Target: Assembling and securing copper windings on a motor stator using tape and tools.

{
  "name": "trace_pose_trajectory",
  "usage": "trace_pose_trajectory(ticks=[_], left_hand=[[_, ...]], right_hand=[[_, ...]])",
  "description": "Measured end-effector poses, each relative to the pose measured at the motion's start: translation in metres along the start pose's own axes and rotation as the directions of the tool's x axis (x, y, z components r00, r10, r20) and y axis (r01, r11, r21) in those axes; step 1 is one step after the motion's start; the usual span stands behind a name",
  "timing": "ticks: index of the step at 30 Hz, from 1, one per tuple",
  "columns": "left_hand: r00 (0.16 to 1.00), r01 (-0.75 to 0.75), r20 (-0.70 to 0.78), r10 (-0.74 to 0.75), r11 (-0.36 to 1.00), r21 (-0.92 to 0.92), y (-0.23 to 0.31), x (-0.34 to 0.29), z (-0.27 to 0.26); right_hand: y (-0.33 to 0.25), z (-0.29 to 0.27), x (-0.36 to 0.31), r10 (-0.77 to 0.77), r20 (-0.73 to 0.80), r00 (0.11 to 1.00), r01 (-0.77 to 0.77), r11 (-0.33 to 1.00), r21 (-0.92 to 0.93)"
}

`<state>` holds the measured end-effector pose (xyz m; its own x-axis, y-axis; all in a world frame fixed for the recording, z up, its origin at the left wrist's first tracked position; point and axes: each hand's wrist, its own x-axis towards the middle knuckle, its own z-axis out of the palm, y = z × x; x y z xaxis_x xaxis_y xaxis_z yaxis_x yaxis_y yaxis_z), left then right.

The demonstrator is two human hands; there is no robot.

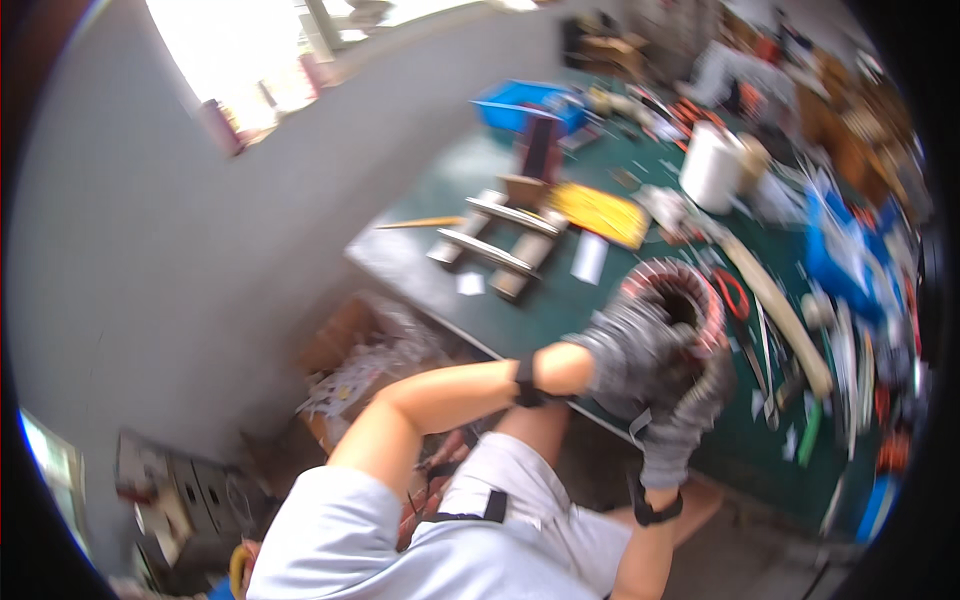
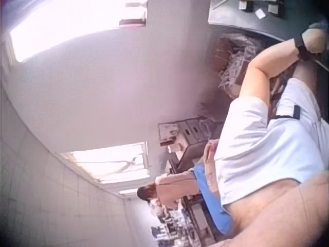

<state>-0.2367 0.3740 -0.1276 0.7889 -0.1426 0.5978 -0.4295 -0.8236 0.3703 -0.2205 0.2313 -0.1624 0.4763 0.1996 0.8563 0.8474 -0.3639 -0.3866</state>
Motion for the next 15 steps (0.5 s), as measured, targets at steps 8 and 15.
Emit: trace_pose_trajectory(ticks=[8,15], left_hand=[[0.983,0.109,-0.176,-0.056,0.945,0.309,0.033,-0.008,-0.017],[0.918,0.216,-0.389,-0.079,0.922,0.322,0.031,-0.002,0.027]], right_hand=[[0.003,-0.011,0.038,0.149,0.139,0.979,-0.192,0.906,0.378],[0.077,-0.027,0.025,0.157,0.231,0.960,-0.223,0.928,0.299]])
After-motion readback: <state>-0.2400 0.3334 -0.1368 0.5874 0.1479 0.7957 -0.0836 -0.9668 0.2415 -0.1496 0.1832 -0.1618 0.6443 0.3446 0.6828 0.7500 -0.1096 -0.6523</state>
